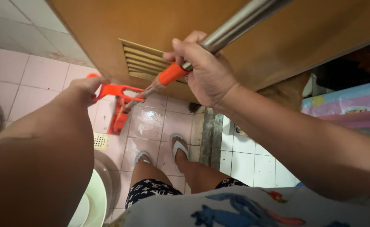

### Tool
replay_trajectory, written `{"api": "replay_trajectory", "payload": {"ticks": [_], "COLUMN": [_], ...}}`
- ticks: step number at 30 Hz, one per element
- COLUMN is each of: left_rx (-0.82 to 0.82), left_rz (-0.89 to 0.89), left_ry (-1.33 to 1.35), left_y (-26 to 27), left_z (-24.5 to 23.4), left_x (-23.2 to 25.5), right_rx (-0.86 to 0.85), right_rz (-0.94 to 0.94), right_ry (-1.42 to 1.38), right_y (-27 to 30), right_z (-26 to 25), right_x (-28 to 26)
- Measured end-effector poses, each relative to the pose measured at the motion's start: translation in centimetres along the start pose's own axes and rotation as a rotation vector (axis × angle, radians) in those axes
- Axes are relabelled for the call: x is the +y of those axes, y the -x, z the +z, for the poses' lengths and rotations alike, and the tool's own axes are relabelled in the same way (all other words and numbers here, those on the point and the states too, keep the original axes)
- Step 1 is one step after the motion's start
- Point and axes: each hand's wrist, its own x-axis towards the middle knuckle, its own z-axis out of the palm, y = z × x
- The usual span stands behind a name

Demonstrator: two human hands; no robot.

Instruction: The recorder is mopping the bathroom floor using a sponge mop.

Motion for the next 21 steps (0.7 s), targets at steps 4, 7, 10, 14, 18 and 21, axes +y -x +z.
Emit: {"api": "replay_trajectory", "payload": {"ticks": [4, 7, 10, 14, 18, 21], "left_rx": [-0.014, 0.096, 0.151, 0.199, 0.216, 0.188], "left_rz": [0.068, 0.087, 0.117, 0.157, 0.210, 0.192], "left_ry": [0.006, -0.192, -0.400, -0.550, -0.722, -0.755], "left_y": [2.1, 4.6, 5.6, 5.2, 5.2, 6.0], "left_z": [-0.2, -0.8, -1.7, -2.4, -2.9, -3.0], "left_x": [2.1, 3.7, 4.4, 5.4, 6.3, 6.5], "right_rx": [0.023, 0.021, 0.032, 0.064, 0.076, 0.078], "right_rz": [0.030, 0.053, 0.117, 0.203, 0.245, 0.291], "right_ry": [0.046, 0.039, 0.018, -0.043, -0.070, -0.077], "right_y": [0.1, 0.1, -0.2, -0.4, -1.0, -0.9], "right_z": [-0.7, -0.7, -1.2, -1.1, -0.8, 0.1], "right_x": [1.7, 3.0, 4.5, 5.4, 6.4, 6.2]}}
